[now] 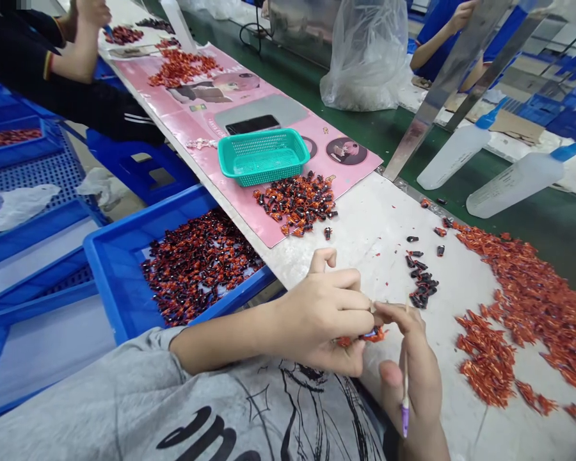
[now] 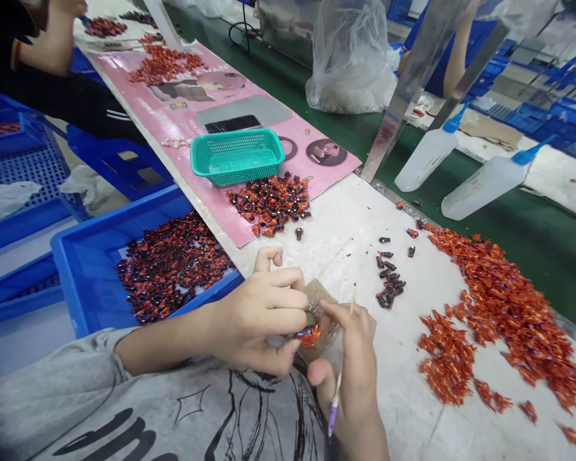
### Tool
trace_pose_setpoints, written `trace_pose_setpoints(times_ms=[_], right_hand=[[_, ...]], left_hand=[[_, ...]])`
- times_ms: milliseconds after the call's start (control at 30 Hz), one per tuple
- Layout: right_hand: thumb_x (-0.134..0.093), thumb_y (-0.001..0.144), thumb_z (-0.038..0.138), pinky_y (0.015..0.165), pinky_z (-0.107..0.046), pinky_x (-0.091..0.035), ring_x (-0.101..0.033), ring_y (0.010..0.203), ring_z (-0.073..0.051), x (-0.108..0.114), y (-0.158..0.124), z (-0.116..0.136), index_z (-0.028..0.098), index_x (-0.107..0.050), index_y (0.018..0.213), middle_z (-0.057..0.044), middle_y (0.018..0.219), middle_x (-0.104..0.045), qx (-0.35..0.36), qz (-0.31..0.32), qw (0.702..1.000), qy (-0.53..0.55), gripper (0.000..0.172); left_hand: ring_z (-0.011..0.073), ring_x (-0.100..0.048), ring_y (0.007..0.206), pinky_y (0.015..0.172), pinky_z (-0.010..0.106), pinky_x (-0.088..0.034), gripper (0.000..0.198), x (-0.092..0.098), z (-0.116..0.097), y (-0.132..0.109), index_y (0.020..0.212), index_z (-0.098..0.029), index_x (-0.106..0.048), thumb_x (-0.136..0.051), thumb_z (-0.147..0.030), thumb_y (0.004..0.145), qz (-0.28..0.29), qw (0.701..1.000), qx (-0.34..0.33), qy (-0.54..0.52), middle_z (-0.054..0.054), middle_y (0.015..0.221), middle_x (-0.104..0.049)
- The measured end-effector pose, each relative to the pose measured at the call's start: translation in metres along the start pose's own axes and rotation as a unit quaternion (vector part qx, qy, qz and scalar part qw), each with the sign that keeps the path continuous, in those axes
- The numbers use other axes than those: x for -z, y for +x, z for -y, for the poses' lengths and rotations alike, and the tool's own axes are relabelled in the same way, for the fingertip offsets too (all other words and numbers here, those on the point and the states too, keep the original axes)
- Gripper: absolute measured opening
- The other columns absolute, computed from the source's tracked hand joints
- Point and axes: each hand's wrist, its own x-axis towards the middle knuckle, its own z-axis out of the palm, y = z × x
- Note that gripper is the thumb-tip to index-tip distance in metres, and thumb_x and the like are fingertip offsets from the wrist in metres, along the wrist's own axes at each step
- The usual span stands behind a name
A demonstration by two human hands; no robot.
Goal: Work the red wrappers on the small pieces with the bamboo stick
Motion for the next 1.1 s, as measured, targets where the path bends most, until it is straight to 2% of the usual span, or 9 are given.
trace_pose_setpoints(times_ms=[133,300,400,500,600,767,933,1000,1100], right_hand=[[-0.038,0.101,0.064,0.080,-0.035,-0.046,-0.061,0.086,-0.022,0.012,-0.015,-0.012,0.022,-0.064,0.123,-0.004,0.086,-0.061,-0.090,-0.080,0.993,-0.019,0.054],[-0.052,0.096,0.061,0.096,-0.044,-0.045,-0.063,0.093,-0.026,0.024,-0.034,-0.016,0.019,-0.071,0.105,-0.006,0.084,-0.063,-0.274,-0.209,0.939,-0.015,0.046],[-0.057,0.094,0.060,0.104,-0.050,-0.042,-0.062,0.095,-0.025,0.030,-0.040,-0.020,0.018,-0.071,0.102,-0.006,0.083,-0.063,-0.312,-0.255,0.915,-0.010,0.046],[-0.052,0.090,0.073,0.095,-0.048,-0.046,-0.061,0.081,-0.023,0.036,-0.041,-0.030,0.017,-0.069,0.099,-0.004,0.077,-0.062,-0.294,-0.300,0.907,0.004,0.060],[-0.044,0.078,0.092,0.072,-0.040,-0.047,-0.054,0.061,-0.019,0.039,-0.037,-0.038,0.019,-0.065,0.091,0.000,0.067,-0.058,-0.264,-0.369,0.888,0.078,0.077],[-0.051,0.079,0.085,0.060,-0.034,-0.043,-0.052,0.062,-0.018,0.037,-0.031,-0.031,0.023,-0.060,0.083,0.000,0.071,-0.055,-0.213,-0.472,0.851,0.083,0.063],[-0.062,0.086,0.070,0.065,-0.033,-0.045,-0.058,0.068,-0.017,0.027,-0.038,-0.015,0.019,-0.069,0.087,-0.002,0.078,-0.063,-0.160,-0.468,0.863,0.103,0.051],[-0.070,0.087,0.055,0.068,-0.032,-0.046,-0.061,0.072,-0.016,0.019,-0.042,-0.010,0.018,-0.073,0.088,-0.004,0.083,-0.068,-0.153,-0.452,0.870,0.127,0.038],[-0.073,0.088,0.035,0.070,-0.029,-0.048,-0.063,0.073,-0.014,0.005,-0.048,-0.005,0.020,-0.076,0.095,-0.002,0.083,-0.070,-0.191,-0.365,0.898,0.153,0.017]], left_hand=[[0.0169,-0.050,0.071,0.086,0.043,-0.030,0.015,0.003,0.029,-0.011,0.067,-0.019,-0.051,-0.052,-0.021,0.082,0.046,0.990,0.088,0.100,-0.003,0.061,-0.059],[0.0270,-0.054,0.087,0.094,0.059,-0.033,0.022,0.005,0.089,-0.026,0.069,-0.018,-0.059,-0.051,-0.023,0.088,0.118,0.919,0.278,0.253,0.008,0.077,-0.063],[0.0303,-0.055,0.093,0.097,0.062,-0.034,0.018,0.009,0.106,-0.030,0.075,-0.018,-0.063,-0.053,-0.023,0.089,0.133,0.896,0.313,0.286,0.010,0.085,-0.065],[0.0310,-0.056,0.094,0.095,0.058,-0.035,0.012,0.009,0.105,-0.027,0.084,-0.017,-0.064,-0.057,-0.025,0.088,0.145,0.889,0.315,0.300,0.011,0.090,-0.067],[0.0297,-0.057,0.096,0.093,0.050,-0.036,0.014,-0.005,0.094,-0.006,0.092,-0.015,-0.065,-0.056,-0.026,0.091,0.169,0.902,0.272,0.290,0.012,0.095,-0.068],[0.0254,-0.062,0.102,0.082,0.037,-0.039,0.024,-0.069,0.079,0.059,0.110,-0.014,-0.066,-0.046,-0.010,0.097,0.257,0.940,0.038,0.221,0.014,0.105,-0.070],[0.0188,-0.067,0.095,0.066,0.031,-0.039,0.025,-0.121,0.083,0.103,0.103,-0.016,-0.070,-0.047,-0.007,0.099,0.297,0.938,-0.034,0.176,0.010,0.107,-0.072],[0.0191,-0.067,0.093,0.064,0.031,-0.040,0.025,-0.129,0.086,0.105,0.100,-0.015,-0.070,-0.047,-0.006,0.098,0.298,0.939,-0.042,0.169,0.010,0.103,-0.073],[0.0214,-0.067,0.095,0.068,0.032,-0.043,0.025,-0.129,0.089,0.099,0.100,-0.013,-0.070,-0.046,-0.006,0.097,0.287,0.944,-0.041,0.158,0.013,0.100,-0.073]])
